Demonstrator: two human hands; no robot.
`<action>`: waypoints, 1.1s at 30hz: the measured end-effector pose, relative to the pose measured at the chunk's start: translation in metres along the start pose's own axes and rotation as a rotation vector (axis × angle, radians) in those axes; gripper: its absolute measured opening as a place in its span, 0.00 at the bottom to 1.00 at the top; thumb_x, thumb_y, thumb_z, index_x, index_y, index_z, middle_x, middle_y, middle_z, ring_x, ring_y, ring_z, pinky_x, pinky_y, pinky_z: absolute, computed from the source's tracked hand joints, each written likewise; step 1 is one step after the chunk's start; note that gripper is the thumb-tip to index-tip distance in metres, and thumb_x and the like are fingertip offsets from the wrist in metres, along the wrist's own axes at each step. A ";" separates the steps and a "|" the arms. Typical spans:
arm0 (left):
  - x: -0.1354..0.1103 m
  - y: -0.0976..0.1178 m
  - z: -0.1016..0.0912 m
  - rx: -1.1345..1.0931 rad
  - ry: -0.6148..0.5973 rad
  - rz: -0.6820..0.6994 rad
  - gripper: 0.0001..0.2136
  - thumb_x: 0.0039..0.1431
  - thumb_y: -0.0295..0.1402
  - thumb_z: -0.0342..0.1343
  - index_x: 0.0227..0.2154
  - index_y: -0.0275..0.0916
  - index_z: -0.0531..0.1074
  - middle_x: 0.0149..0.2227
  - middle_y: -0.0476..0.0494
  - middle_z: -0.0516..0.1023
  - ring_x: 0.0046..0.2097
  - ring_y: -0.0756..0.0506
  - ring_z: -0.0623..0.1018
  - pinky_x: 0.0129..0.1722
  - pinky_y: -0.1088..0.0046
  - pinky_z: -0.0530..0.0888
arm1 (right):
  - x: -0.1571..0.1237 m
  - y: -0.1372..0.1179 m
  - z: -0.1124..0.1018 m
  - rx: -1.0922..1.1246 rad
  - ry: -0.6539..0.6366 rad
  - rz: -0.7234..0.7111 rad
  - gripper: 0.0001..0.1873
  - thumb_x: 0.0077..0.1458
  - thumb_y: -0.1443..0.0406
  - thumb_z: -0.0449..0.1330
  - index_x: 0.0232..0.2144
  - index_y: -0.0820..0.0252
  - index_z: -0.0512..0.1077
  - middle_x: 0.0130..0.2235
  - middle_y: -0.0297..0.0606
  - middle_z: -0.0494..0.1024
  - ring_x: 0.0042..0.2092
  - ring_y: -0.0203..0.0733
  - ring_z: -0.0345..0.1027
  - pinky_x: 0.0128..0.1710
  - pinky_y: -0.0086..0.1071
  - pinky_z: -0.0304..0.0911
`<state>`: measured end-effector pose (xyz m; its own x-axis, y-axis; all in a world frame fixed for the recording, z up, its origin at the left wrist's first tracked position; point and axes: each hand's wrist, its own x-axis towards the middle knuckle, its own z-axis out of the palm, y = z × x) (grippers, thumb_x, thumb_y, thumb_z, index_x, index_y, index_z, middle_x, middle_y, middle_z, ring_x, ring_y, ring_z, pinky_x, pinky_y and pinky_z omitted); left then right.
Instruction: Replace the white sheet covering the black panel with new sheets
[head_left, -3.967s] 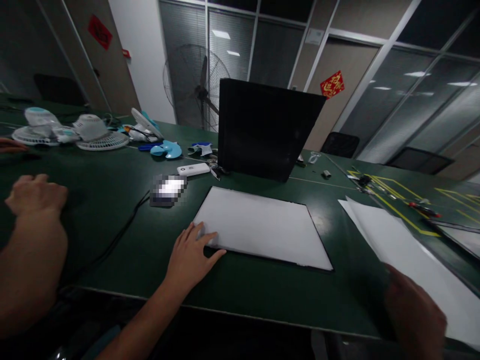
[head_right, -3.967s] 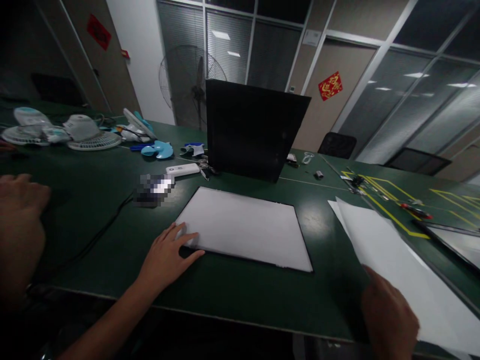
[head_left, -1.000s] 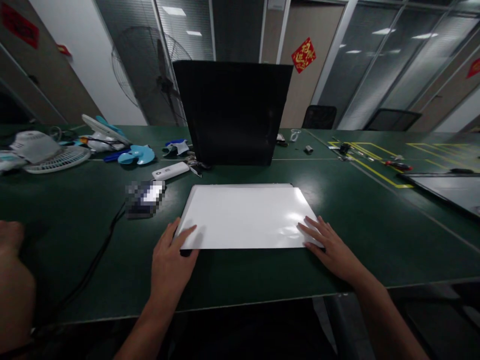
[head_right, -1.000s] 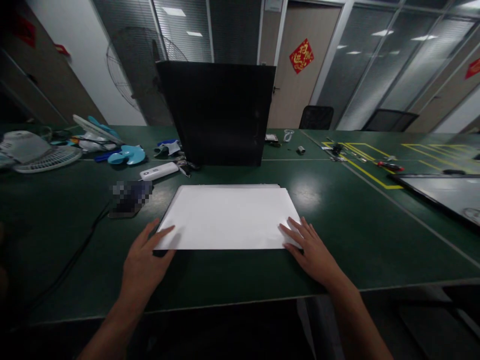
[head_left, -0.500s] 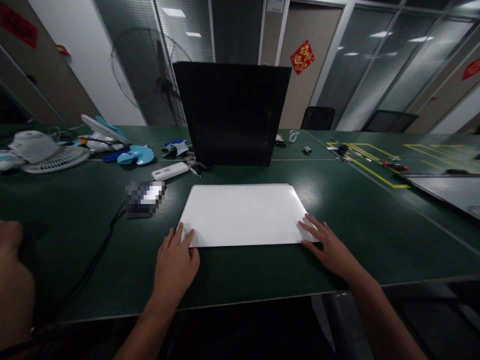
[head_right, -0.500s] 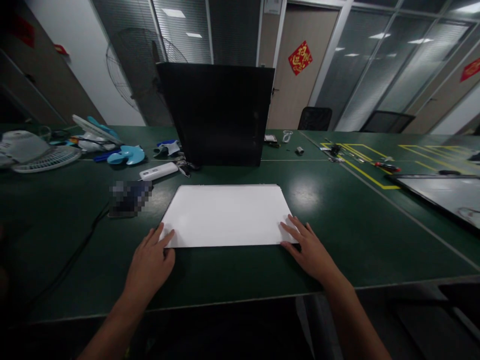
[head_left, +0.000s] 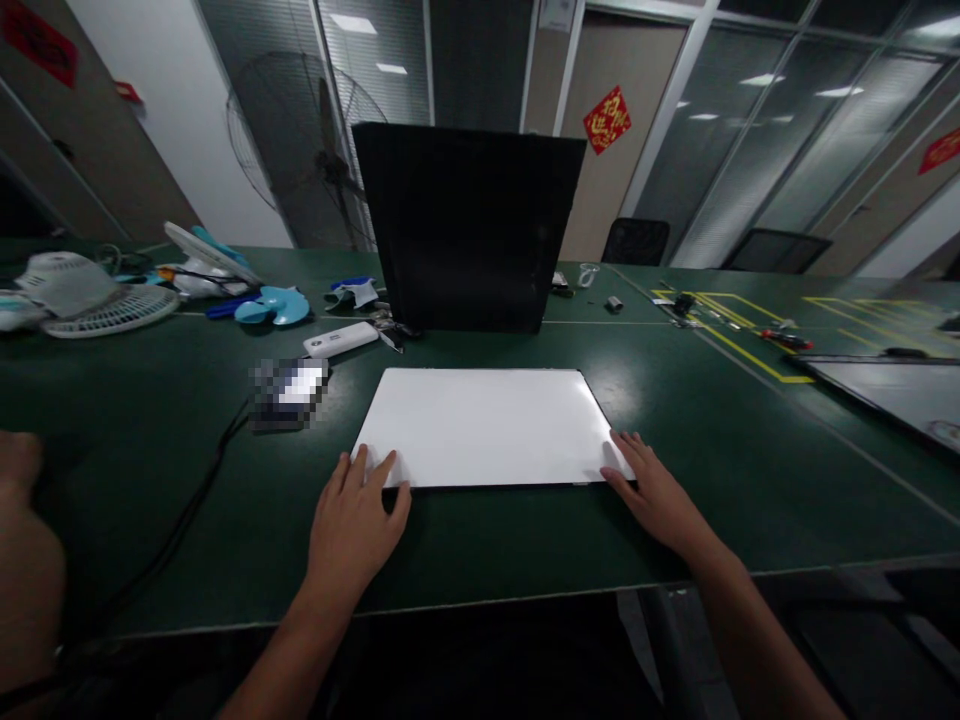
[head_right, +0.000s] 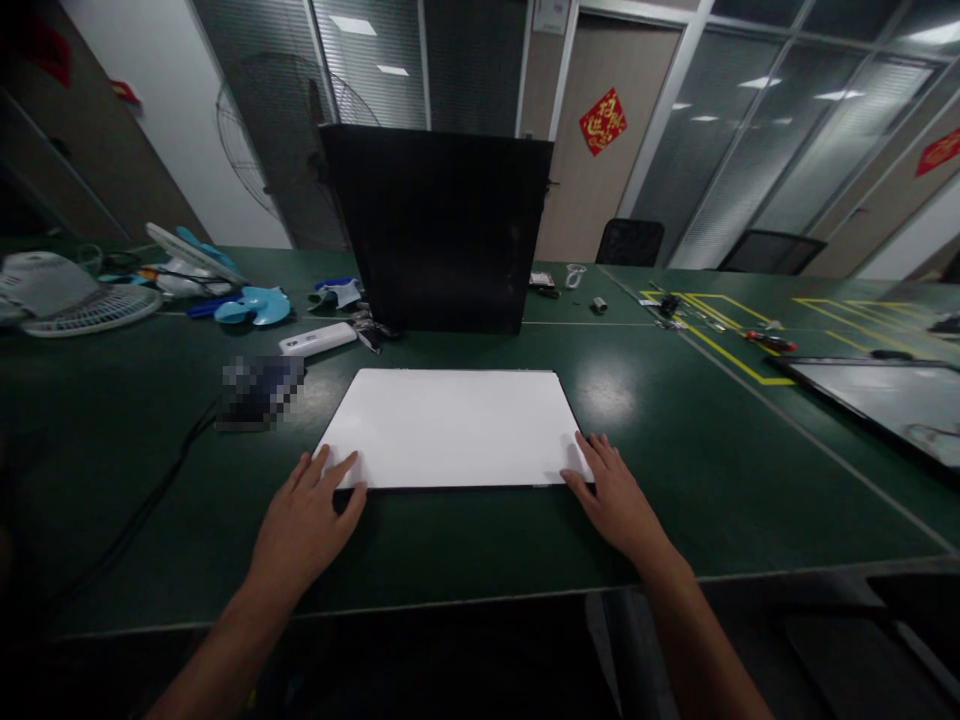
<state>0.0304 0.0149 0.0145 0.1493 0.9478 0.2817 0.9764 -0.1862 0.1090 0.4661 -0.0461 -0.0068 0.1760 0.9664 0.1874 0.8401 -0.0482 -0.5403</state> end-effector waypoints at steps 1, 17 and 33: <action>0.000 0.000 0.000 0.003 0.002 0.005 0.27 0.68 0.45 0.48 0.62 0.34 0.74 0.69 0.25 0.67 0.71 0.25 0.64 0.65 0.46 0.67 | 0.001 -0.002 0.000 0.036 0.012 0.020 0.40 0.63 0.44 0.58 0.69 0.59 0.65 0.72 0.48 0.61 0.75 0.57 0.44 0.75 0.57 0.38; 0.000 -0.002 -0.001 -0.077 0.038 0.040 0.26 0.68 0.42 0.47 0.60 0.32 0.75 0.67 0.25 0.69 0.71 0.26 0.64 0.68 0.44 0.63 | 0.023 -0.004 -0.012 0.772 0.238 0.317 0.38 0.53 0.56 0.64 0.66 0.56 0.66 0.62 0.49 0.76 0.50 0.53 0.79 0.46 0.47 0.80; -0.025 0.156 -0.018 -2.117 -0.615 -0.827 0.08 0.70 0.36 0.57 0.42 0.36 0.68 0.50 0.25 0.81 0.47 0.37 0.86 0.56 0.53 0.79 | -0.017 -0.027 -0.044 1.003 0.210 0.564 0.46 0.46 0.64 0.70 0.67 0.58 0.61 0.52 0.50 0.82 0.45 0.50 0.81 0.41 0.41 0.81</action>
<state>0.1765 -0.0423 0.0415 0.3617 0.7969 -0.4838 -0.5537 0.6012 0.5762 0.4629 -0.0723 0.0411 0.5548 0.8065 -0.2042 -0.1491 -0.1451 -0.9781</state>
